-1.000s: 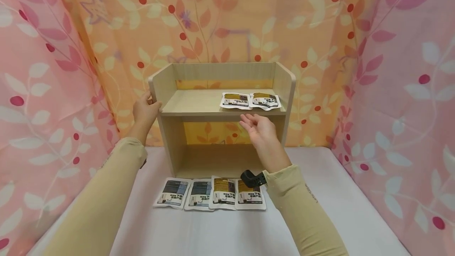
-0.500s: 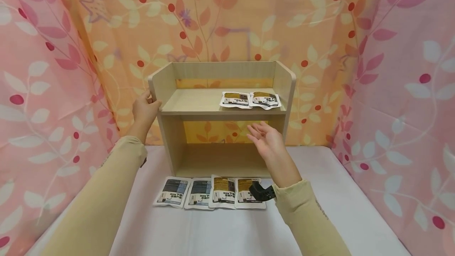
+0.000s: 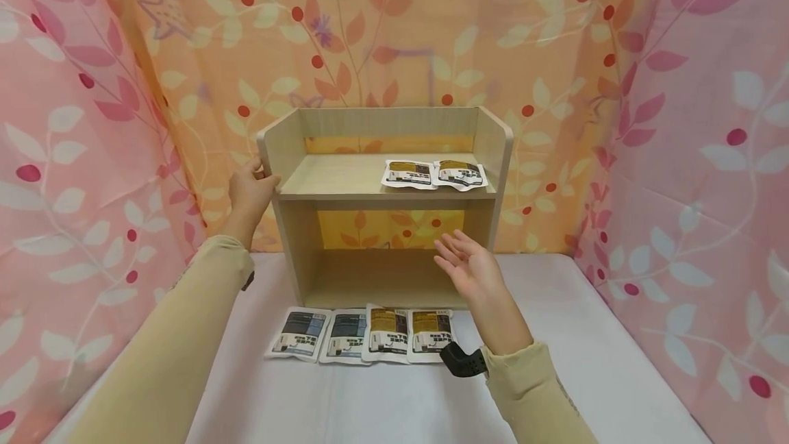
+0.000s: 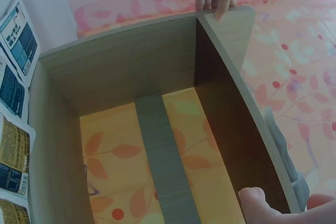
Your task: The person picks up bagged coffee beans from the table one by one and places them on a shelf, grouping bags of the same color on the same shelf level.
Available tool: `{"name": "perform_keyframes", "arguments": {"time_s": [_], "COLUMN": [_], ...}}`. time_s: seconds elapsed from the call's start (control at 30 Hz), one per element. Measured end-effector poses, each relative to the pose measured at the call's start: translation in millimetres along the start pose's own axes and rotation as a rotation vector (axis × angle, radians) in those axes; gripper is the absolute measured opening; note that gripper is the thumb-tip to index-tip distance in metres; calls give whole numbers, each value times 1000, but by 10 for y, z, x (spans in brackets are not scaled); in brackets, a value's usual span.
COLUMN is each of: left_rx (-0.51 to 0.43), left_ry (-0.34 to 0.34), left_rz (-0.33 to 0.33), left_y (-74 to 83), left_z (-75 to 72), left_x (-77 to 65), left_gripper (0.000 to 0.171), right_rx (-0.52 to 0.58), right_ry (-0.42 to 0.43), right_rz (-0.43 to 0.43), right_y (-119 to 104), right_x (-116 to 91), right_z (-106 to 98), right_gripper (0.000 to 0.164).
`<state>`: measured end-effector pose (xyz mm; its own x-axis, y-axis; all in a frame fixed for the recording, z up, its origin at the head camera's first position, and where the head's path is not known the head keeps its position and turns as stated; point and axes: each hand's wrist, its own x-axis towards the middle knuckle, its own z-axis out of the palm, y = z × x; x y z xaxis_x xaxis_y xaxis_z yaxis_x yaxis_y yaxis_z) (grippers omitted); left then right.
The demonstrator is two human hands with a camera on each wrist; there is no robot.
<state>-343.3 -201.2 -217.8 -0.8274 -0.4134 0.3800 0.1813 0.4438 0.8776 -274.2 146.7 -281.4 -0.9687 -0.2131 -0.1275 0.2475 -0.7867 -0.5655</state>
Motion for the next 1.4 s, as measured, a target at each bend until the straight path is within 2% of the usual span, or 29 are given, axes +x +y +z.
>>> {"name": "perform_keyframes", "arguments": {"time_s": [0.33,0.47,0.7,0.83,1.13,1.4], "left_rx": [16,10,-32,-62,-24,-15], "left_ry": [1,3,0,17,57,73], "left_rz": [6,-27,-92,-62,3,6], "left_y": [-31,4,120,149,41,66], "left_z": [-6,-25,-65,-79,-12,42], "left_x": [-7,19,59,74,121,87], "left_gripper": [46,47,50,52,32,32], "right_rx": [-116,-106,-134,-143,-59,-75], "right_ry": [6,-3,41,36,55,69], "right_rz": [-14,-14,-38,-35,-1,19], "right_y": [104,121,178,211,270,329], "right_x": [-103,-97,-114,-140,-187,-207], "right_z": [-263,-333,-474,-558,-752,-985], "right_gripper": [60,60,60,60,60,61]}}
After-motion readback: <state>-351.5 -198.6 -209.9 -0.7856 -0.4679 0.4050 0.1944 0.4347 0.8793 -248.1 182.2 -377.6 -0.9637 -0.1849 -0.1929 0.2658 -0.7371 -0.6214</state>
